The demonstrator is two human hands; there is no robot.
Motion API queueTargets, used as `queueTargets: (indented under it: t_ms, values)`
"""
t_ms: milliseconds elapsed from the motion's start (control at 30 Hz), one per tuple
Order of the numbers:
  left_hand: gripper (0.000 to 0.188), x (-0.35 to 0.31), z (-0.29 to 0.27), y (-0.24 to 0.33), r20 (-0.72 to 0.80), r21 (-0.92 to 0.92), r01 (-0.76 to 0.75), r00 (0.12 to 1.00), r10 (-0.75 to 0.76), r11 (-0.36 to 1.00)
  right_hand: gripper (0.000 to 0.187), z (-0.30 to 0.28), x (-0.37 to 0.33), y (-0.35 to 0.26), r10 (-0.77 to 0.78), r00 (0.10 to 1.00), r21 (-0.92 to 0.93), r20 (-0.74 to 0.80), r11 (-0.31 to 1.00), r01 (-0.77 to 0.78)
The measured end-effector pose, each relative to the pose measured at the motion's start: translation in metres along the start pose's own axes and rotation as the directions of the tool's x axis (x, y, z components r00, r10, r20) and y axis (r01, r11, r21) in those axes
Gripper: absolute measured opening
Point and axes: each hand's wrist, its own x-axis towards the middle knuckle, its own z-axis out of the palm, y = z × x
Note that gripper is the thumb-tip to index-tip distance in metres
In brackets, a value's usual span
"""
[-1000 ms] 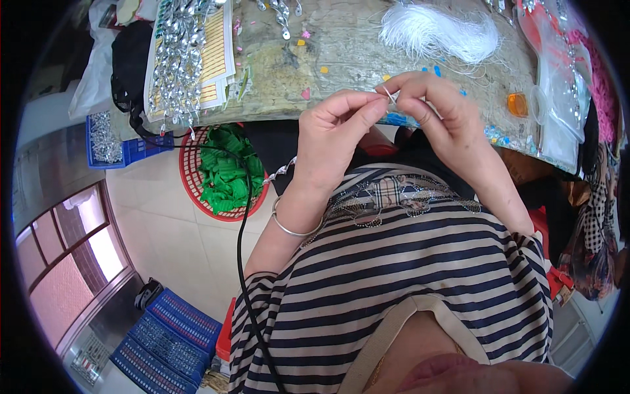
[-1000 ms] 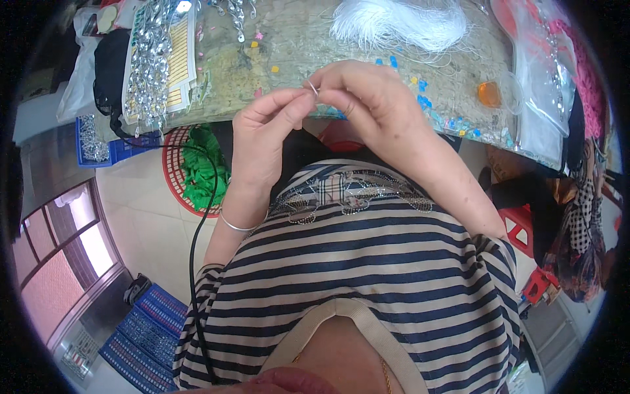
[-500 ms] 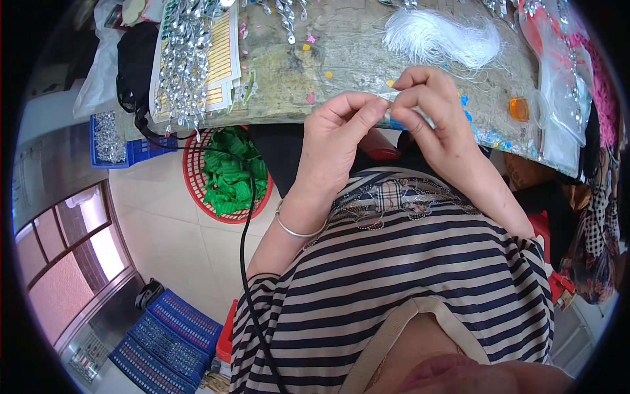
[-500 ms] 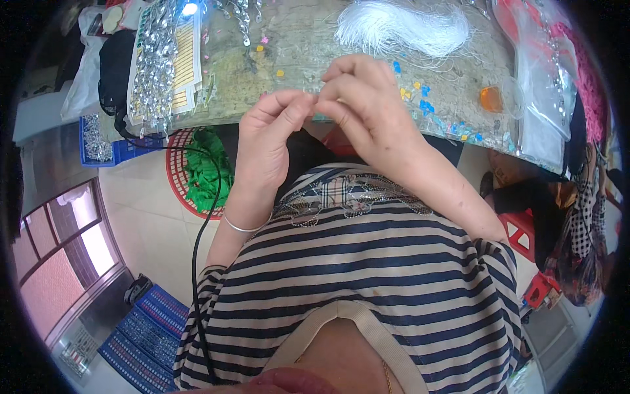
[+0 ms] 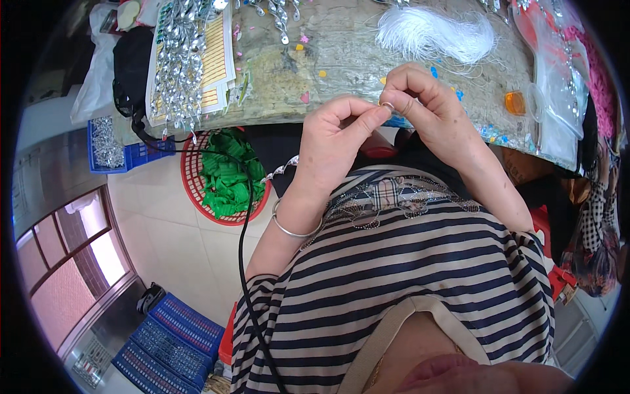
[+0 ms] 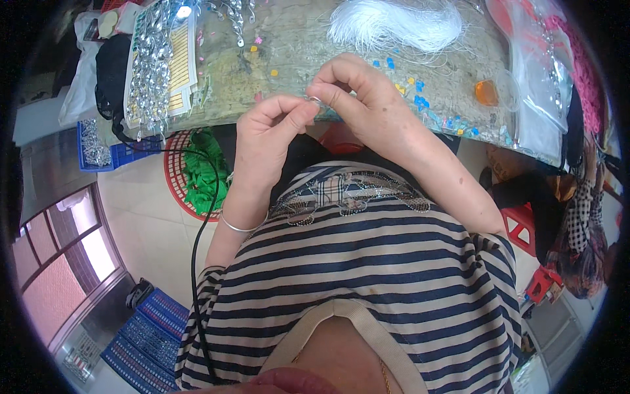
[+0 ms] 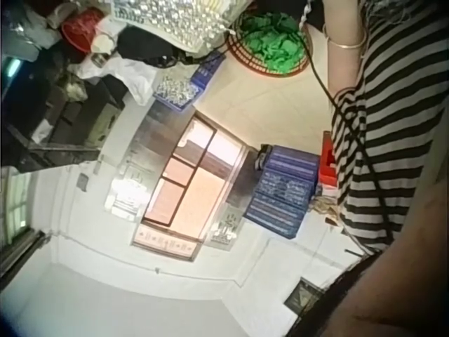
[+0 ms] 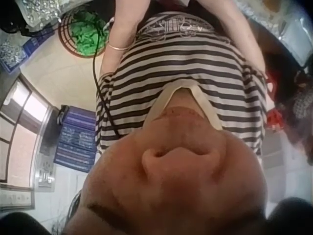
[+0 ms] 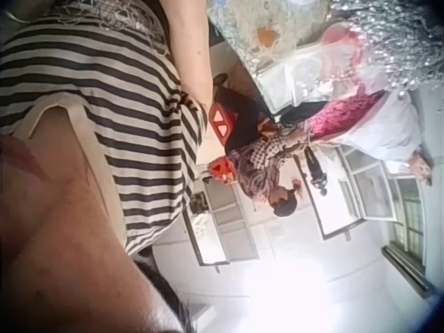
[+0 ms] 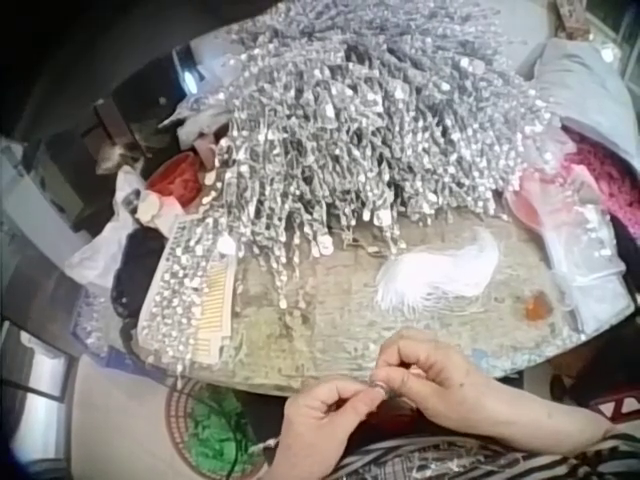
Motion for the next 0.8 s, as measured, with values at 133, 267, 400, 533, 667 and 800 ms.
queueTargets:
  t_ms: [133,267,400,533,667,800]
  values:
    - [0.011,-0.002,0.000,0.001,0.023,-0.137,0.072,0.997,-0.069,0.988,0.011,-0.002,0.000,-0.001,0.004,1.000,-0.008,0.026,1.000,-0.004]
    - [0.009,-0.002,0.001,0.003,-0.005,-0.169,0.101,0.995,-0.103,0.981,0.011,0.000,0.001,0.000,0.004,0.999,0.069,-0.039,0.998,-0.002]
    - [0.006,-0.003,0.001,-0.002,-0.116,-0.143,0.000,0.993,-0.017,0.990,0.011,-0.001,-0.003,-0.011,-0.086,0.977,-0.069,-0.195,0.995,0.074]
    - [0.005,-0.001,0.002,-0.005,-0.109,-0.143,-0.018,0.994,0.003,0.990,0.011,0.000,-0.014,-0.012,-0.209,0.973,-0.248,-0.100,0.952,0.179]
    - [0.006,-0.002,0.002,-0.004,-0.067,0.000,-0.082,0.994,0.082,0.997,0.010,0.002,-0.015,-0.007,-0.235,0.966,-0.300,-0.111,0.934,0.193]
    - [0.008,-0.003,0.000,-0.007,-0.007,0.069,-0.110,0.994,0.110,0.992,0.011,0.000,-0.015,-0.006,-0.273,0.956,-0.323,-0.104,0.919,0.227]
